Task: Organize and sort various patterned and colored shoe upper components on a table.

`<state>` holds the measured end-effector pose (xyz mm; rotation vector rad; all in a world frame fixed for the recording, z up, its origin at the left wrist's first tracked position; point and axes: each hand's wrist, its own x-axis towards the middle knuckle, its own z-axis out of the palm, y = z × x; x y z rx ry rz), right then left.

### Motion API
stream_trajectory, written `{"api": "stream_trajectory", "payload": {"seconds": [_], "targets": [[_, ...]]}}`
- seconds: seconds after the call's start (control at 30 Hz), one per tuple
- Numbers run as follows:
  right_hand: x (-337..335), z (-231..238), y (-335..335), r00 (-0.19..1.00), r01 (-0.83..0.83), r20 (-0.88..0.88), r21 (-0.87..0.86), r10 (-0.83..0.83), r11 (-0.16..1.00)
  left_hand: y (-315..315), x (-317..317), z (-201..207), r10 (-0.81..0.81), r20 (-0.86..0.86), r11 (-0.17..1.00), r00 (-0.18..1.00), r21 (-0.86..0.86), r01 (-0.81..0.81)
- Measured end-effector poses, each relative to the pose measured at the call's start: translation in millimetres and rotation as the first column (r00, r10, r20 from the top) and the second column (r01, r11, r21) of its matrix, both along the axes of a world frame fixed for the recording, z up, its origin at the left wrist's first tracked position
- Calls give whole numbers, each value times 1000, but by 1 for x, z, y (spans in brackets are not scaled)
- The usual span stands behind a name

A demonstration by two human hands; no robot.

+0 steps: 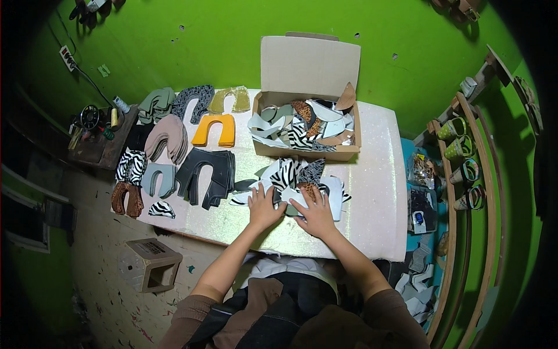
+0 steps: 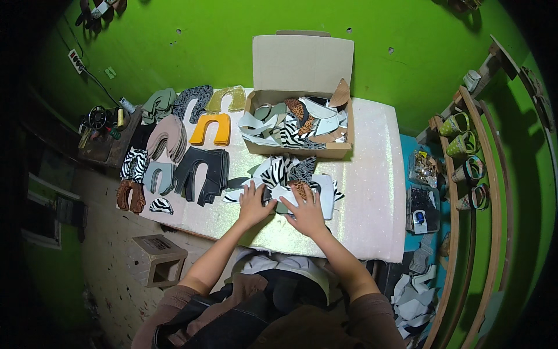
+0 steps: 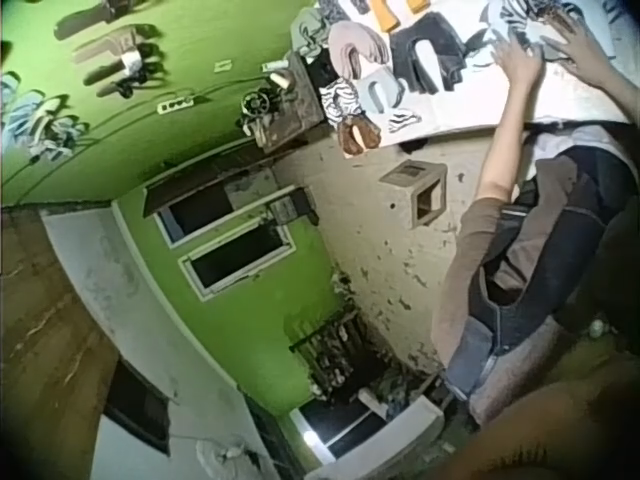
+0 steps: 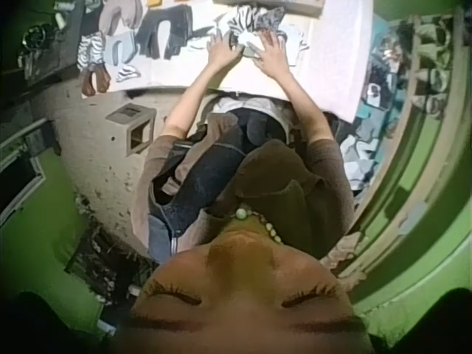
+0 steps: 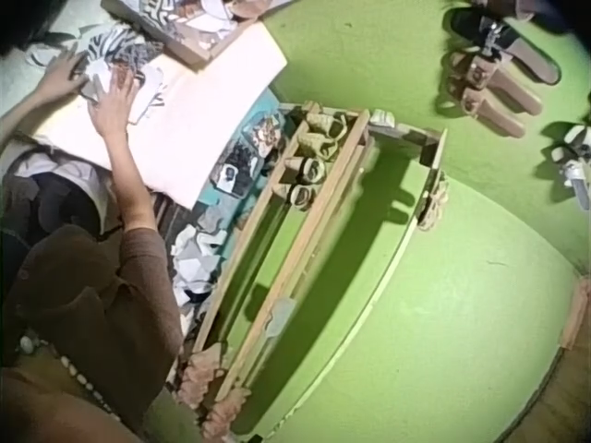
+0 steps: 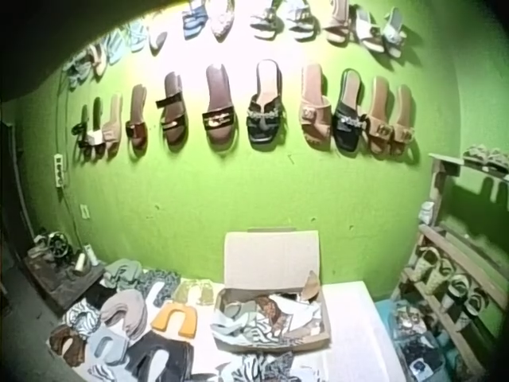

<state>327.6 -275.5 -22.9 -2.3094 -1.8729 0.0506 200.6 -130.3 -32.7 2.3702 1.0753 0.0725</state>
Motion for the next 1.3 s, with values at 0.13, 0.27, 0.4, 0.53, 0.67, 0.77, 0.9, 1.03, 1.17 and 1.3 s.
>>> {"api": "stream_trajectory", "payload": {"seconds": [0.13,0.27,0.4,0.53,0.67,0.77,0.9,1.03,1.17,1.3], "targets": [[16,-1,-14,998,61,-30,78,-58,995,-12,13,3,-42,68,982,997,-182,54],[28,2,-31,995,86,-62,149,-78,985,-29,29,5,-84,127,926,988,-356,124],[29,9,-31,987,158,-61,171,-149,973,-37,33,2,-17,293,830,956,-528,177],[21,14,-13,979,200,-103,271,-178,942,-32,22,11,-23,459,877,888,-417,238],[0,15,17,983,170,-122,349,-135,921,-21,7,20,-46,511,985,858,-118,124],[-14,15,32,985,157,-119,363,-122,918,-10,-6,17,-17,521,994,854,-84,71],[-26,6,34,970,74,-244,339,12,938,-5,-17,10,-51,464,995,885,-54,86],[-32,-2,19,917,83,-396,315,51,945,-9,-15,4,-69,440,987,895,-99,125],[-15,18,16,979,121,-202,496,-21,860,-18,-6,-4,-48,357,982,933,-152,109],[12,16,20,919,381,-283,458,-274,803,-40,16,1,-6,236,930,972,-356,93]]}}
